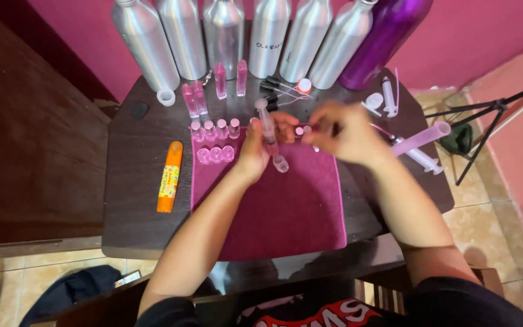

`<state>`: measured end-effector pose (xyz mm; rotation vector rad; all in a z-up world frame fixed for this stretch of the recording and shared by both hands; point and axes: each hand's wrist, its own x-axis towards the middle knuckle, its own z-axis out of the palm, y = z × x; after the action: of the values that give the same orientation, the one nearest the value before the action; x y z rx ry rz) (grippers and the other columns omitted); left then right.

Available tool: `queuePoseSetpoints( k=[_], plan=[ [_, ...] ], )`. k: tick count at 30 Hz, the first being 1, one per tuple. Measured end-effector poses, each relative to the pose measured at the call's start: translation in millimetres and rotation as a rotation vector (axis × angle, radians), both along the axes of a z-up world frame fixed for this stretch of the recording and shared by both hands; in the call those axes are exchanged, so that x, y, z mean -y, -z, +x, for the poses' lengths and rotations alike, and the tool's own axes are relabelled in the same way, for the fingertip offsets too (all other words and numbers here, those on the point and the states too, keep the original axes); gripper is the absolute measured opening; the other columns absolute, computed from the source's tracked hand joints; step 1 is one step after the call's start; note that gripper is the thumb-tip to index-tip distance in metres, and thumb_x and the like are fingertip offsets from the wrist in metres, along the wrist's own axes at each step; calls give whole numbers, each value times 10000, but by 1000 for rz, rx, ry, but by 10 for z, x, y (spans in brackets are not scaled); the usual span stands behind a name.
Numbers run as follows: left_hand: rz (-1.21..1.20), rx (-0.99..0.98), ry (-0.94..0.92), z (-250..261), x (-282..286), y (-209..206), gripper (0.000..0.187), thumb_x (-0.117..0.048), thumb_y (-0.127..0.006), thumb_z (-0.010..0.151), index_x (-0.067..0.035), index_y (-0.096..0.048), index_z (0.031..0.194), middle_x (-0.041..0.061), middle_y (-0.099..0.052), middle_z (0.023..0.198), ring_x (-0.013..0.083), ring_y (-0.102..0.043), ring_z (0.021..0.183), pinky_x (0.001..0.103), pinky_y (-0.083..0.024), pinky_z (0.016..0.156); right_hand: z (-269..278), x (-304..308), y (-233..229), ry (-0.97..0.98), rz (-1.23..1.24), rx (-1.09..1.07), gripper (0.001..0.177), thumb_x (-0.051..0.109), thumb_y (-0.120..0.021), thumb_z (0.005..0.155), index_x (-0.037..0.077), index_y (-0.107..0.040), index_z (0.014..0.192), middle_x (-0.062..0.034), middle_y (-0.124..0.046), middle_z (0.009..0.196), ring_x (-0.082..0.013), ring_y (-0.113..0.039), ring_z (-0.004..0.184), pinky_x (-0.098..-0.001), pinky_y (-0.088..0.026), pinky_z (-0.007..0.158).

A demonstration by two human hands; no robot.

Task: Using a syringe to transfer perfume from large aluminum storage bottles into small sample vials.

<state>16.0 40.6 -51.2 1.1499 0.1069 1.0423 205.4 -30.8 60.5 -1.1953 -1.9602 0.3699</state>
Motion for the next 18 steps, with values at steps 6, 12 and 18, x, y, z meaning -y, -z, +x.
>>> queuePoseSetpoints(
  k=[6,12,18],
  plan=[
    [-151,-47,62,-98,98,-132,1016,-819,-97,984,-28,-592,1385,79,-671,836,152,-672,736,218,-512,634,-164,136,1090,-64,-32,-98,643,384,-1049,545,77,-715,1001,2,-541,564,-206,-563,477,-284,-480,560],
    [-185,-11,-12,-200,44,-283,1003,-807,-101,978,-49,-613,1390,68,-691,883,133,-681,818,220,-534,749,-410,155,850,40,-71,196,431,310,-901,749,140,-692,1085,-6,-544,535,-270,-633,524,-374,-497,558],
    [-296,127,-67,-216,-53,-238,603,-478,-536,1039,17,-605,1376,152,-729,1037,189,-730,889,319,-614,831,-430,183,872,24,-67,191,407,270,-899,770,105,-722,1097,-28,-610,598,-281,-663,570,-378,-519,566]
  ],
)
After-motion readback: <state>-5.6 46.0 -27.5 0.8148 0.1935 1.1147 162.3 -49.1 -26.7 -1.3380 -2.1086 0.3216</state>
